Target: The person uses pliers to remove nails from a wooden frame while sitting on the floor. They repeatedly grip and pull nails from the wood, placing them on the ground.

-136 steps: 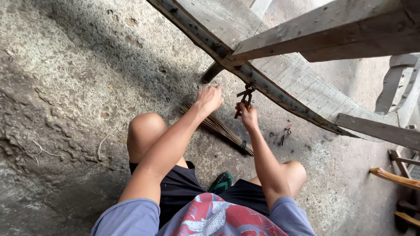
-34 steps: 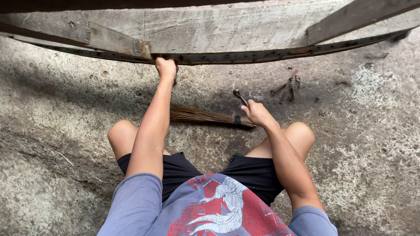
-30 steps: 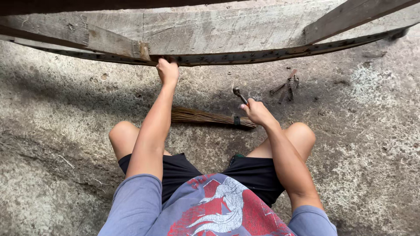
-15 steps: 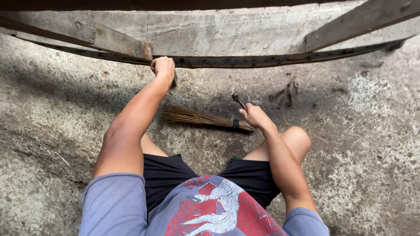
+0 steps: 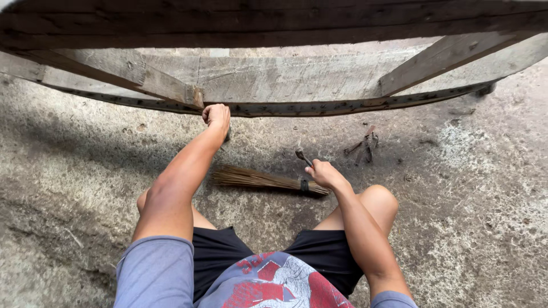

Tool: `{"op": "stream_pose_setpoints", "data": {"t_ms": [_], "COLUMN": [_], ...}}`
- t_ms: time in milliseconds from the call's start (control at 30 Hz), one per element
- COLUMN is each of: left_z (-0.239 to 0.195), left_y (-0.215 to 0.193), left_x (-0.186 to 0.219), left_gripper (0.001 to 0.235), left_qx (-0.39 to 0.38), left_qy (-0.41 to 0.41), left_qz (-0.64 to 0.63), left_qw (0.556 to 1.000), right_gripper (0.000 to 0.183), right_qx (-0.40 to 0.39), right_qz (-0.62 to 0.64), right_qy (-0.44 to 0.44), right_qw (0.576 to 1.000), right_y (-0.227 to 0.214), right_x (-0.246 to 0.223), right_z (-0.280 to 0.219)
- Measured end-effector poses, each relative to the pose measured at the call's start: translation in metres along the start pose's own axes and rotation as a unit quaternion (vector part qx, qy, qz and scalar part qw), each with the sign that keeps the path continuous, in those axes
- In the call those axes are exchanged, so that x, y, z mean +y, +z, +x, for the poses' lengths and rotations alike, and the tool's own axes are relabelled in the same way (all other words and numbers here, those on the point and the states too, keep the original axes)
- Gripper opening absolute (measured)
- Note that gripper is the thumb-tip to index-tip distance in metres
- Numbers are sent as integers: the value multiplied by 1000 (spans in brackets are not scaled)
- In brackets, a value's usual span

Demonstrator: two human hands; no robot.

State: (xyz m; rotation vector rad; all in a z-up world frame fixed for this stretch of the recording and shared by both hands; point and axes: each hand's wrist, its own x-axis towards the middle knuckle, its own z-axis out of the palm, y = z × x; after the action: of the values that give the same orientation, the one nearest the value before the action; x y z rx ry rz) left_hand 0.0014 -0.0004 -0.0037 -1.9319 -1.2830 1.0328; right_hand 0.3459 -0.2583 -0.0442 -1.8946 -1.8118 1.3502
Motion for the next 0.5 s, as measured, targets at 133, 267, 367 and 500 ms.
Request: {"op": "stream_pose_setpoints", "data": {"t_ms": [133, 267, 367, 500], "left_z": [10, 6, 7, 2], "left_y": [1, 13, 13, 14], "left_x": [8, 11, 12, 12], "left_gripper": [23, 26, 23, 21], "left_qx": [10, 14, 15, 16], "left_qy": [-20, 7, -4, 11], "left_qz": [-9, 5, -19, 3], "left_qw": [1000, 1000, 1000, 1000], "right_gripper": [44, 43, 43, 44], "right_qx": [4, 21, 25, 29], "right_qz": [-7, -6, -6, -4], "right_qy": [15, 19, 28, 48], "right_qw": [1000, 1000, 999, 998], "right_y": [-4, 6, 5, 4], "right_x": [6, 18, 30, 32], "right_z": [0, -1, -3, -9]}}
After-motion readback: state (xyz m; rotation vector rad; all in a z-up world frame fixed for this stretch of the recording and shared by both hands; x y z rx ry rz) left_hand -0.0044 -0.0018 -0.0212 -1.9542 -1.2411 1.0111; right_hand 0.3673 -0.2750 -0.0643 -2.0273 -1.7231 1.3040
